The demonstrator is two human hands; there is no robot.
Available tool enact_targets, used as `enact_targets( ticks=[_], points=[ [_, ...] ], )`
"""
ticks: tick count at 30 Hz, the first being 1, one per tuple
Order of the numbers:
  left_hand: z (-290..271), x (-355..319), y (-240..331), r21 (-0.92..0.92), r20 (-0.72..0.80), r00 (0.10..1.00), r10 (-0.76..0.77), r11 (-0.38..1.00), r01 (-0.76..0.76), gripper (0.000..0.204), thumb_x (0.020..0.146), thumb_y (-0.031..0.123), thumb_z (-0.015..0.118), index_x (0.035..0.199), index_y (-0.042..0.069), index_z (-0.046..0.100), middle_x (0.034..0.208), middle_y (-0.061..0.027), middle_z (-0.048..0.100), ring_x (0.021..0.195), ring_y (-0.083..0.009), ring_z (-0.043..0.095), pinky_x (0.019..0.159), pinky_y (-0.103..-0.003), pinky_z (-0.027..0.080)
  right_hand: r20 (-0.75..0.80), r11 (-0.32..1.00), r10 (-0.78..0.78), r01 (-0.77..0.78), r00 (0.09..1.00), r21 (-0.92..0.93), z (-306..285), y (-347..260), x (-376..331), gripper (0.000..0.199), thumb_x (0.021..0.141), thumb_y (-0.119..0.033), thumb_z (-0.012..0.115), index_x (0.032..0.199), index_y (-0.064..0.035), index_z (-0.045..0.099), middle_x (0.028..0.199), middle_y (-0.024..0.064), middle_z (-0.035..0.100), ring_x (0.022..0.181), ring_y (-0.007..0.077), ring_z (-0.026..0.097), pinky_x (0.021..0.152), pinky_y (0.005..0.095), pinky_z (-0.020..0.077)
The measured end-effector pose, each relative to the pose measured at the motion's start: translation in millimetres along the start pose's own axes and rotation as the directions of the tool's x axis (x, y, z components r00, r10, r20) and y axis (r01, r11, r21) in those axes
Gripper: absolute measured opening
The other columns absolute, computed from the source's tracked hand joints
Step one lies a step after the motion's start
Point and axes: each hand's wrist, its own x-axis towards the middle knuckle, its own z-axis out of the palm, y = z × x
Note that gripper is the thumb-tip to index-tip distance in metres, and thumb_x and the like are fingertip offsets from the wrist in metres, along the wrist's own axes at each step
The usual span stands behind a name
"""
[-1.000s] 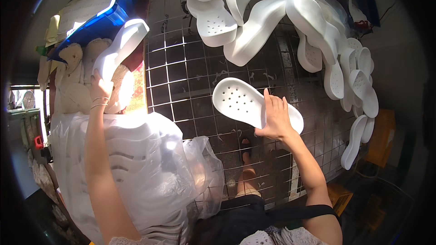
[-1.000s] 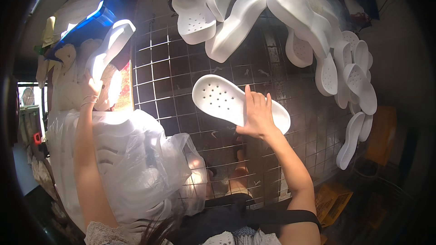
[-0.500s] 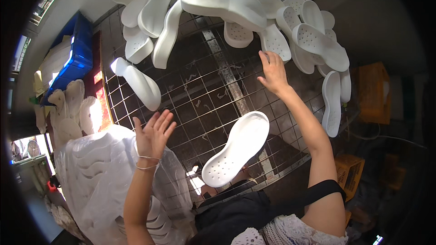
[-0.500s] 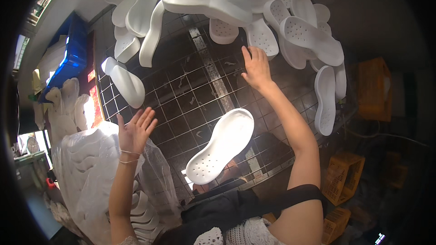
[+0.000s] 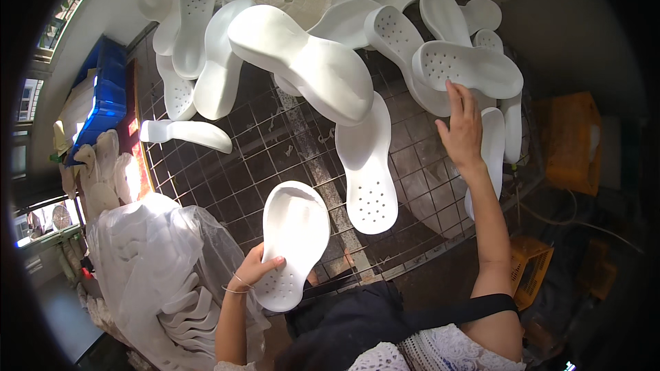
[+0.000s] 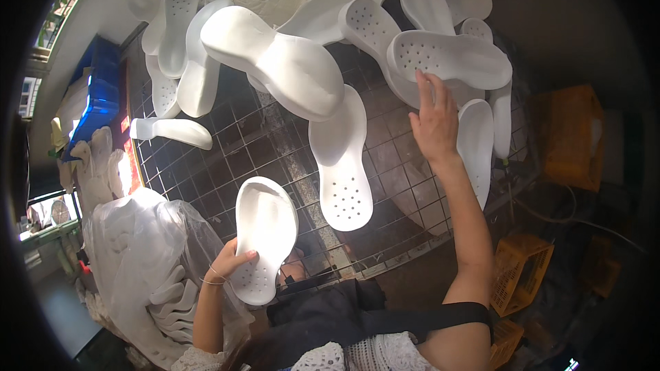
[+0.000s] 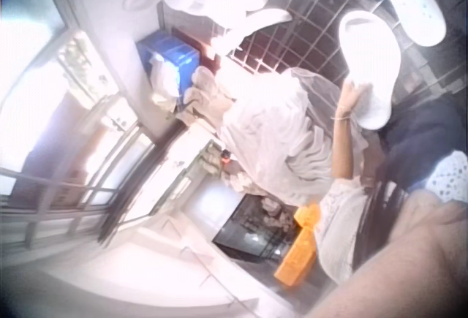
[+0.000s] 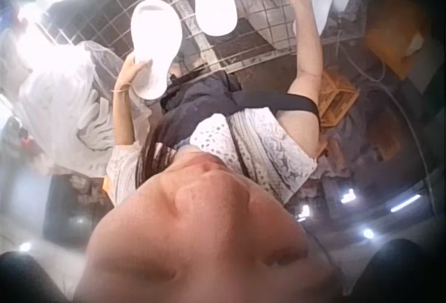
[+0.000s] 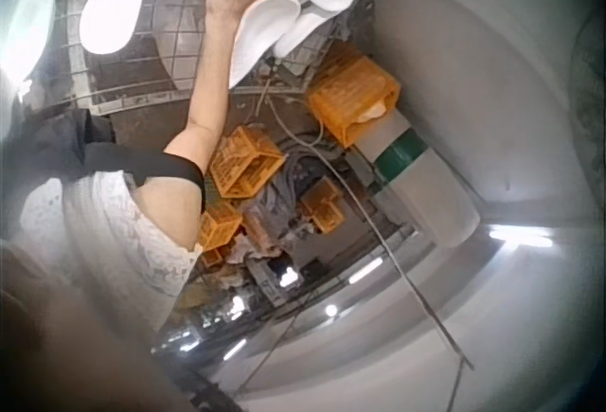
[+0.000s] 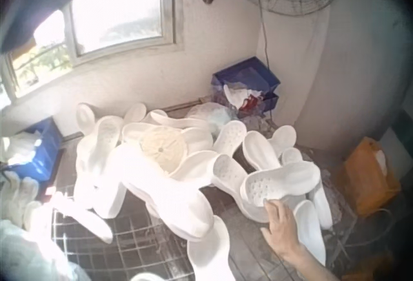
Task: The person picks up white slipper soles from a pile on a wire rack, places them into a plastic bag, and stacks them. They repeatedly pick, align, and place the soles into the bag, occasionally adjusting the pile and the bag.
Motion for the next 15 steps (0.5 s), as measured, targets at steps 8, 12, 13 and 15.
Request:
enact_targets(
  ticks=[8,12,13,15],
  points=[
    [13.4,57.1,87.8,-0.388,-0.417,0.885,0.206,0.840,-0.379,0.039,0.089,0.020,0.064,0.119,-0.002,0.054,0.105,-0.0102,0.065,0.090,-0.0199,0.065,0.080,-0.034,0.053,0.395,0.999,-0.032,0.029,0.918,0.014,-26.5,20.5,54.0,0.029,0.075,-0.001,0.065,0.103,-0.0042,0.069,0.124,0.0124,0.061,0.111,0.0332,0.057,0.099,0.0439,0.0419],
    [37.7,91.6,107.9,-0.343,-0.517,0.839,0.172,0.856,-0.387,0.044,0.087,0.024,0.067,0.121,-0.001,0.054,0.109,-0.0089,0.064,0.097,-0.0200,0.062,0.085,-0.034,0.050,0.130,0.896,-0.324,0.260,0.937,0.360,-2.2,-85.2,71.9,0.085,0.072,-0.032,0.079,0.138,0.0030,0.040,0.138,0.0261,0.045,0.129,0.0377,0.043,0.110,0.0461,0.0324],
    [44.6,96.3,103.9,-0.340,-0.493,0.850,0.185,0.859,-0.383,0.046,0.087,0.025,0.068,0.123,-0.001,0.054,0.113,-0.0084,0.062,0.101,-0.0198,0.060,0.088,-0.034,0.049,0.200,0.931,-0.282,0.217,0.938,0.293,17.3,-107.0,84.6,0.100,0.063,-0.038,0.084,0.140,0.0043,0.035,0.136,0.0290,0.043,0.128,0.0369,0.043,0.110,0.0465,0.0315],
    [47.9,93.6,85.9,-0.315,-0.584,0.776,0.236,0.816,-0.485,0.046,0.088,0.022,0.065,0.125,-0.002,0.051,0.115,-0.0084,0.061,0.104,-0.0198,0.060,0.089,-0.033,0.048,0.415,0.890,-0.268,0.057,0.870,0.453,44.8,-134.2,93.6,0.085,0.055,-0.036,0.088,0.124,0.0003,0.052,0.109,0.0202,0.053,0.106,0.0338,0.055,0.095,0.0432,0.0454]
  ],
)
